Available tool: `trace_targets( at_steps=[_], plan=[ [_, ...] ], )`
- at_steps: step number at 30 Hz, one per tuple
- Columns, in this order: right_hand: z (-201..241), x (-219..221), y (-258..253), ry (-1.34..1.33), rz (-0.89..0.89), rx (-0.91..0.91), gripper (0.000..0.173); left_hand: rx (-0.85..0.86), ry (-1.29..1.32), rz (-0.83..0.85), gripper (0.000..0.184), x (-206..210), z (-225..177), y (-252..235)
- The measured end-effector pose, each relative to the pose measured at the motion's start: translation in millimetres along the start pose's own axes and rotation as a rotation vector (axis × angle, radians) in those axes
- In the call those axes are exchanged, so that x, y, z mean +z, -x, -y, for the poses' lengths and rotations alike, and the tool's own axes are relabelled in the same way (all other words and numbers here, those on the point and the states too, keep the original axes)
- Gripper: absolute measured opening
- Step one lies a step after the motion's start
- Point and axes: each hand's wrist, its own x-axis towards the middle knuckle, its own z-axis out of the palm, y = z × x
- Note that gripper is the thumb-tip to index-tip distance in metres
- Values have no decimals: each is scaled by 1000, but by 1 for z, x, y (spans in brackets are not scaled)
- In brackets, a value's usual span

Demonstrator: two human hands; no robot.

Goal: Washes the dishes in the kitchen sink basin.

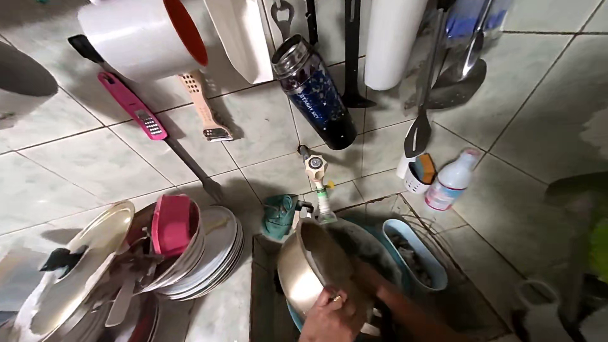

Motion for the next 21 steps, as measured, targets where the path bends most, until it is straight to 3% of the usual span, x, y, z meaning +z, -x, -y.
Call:
trace_targets(
  at_steps=[6, 9, 11, 14, 18, 21],
  plan=[
    [-9, 8, -19, 69, 29, -51, 62, 13, -48, -8, 18, 21, -20, -17],
    [-13, 14, -27, 12, 21, -8, 54, -1, -110, 52, 22, 10, -29, -27],
    [-9, 10, -27, 7, 54, 31, 50, -19, -96, 5, 21, 23, -31, -21],
    [-5, 2, -25, 64, 76, 56, 44, -47, -205, 69, 20, 27, -39, -18],
    [-8, -2, -13, 14, 73, 38, 46, -80, -158, -56, 18, 44, -44, -14],
    [-3, -11, -10, 45, 60, 94, 47, -169, -162, 17, 17, 31, -49, -14]
  ],
)
